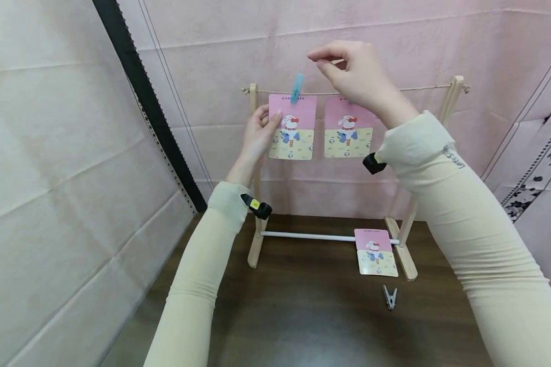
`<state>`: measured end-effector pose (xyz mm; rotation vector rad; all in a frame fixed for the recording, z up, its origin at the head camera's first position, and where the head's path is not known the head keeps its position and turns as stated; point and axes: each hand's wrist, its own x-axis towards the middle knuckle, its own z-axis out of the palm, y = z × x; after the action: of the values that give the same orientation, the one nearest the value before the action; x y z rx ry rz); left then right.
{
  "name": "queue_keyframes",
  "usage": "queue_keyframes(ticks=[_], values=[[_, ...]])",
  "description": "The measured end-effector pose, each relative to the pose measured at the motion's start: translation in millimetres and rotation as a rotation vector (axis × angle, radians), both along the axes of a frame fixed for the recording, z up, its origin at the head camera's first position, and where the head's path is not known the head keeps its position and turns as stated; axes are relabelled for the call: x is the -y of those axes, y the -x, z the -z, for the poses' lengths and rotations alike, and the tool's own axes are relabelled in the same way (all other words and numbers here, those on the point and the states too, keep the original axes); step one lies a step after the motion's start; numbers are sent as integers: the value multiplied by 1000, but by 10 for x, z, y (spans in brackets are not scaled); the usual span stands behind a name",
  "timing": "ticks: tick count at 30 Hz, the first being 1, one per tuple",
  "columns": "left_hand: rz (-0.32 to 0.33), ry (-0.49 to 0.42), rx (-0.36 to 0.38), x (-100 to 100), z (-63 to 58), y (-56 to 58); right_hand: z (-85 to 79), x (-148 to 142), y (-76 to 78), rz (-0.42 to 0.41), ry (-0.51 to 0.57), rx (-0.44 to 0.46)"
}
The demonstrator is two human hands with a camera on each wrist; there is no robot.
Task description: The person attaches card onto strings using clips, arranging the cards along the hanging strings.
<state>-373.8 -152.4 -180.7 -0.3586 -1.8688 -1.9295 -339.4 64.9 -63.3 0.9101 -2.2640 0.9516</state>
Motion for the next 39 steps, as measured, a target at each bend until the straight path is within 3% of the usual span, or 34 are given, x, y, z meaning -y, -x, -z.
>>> queue_keyframes(ticks=[9,19,27,34,39], values=[[4,40,64,38,93,19,177,-289,-66,0,12,-26],[-1,148,143,127,270,29,395,-569,-181,30,29,-60],[50,191,210,162,431,20,600,-886,-257,86,50,-83],[129,312,254,185,670,20,881,-1205,-308,129,68,-48],[184,331,287,176,901,8,1064,-1384,-343,164,58,-28]])
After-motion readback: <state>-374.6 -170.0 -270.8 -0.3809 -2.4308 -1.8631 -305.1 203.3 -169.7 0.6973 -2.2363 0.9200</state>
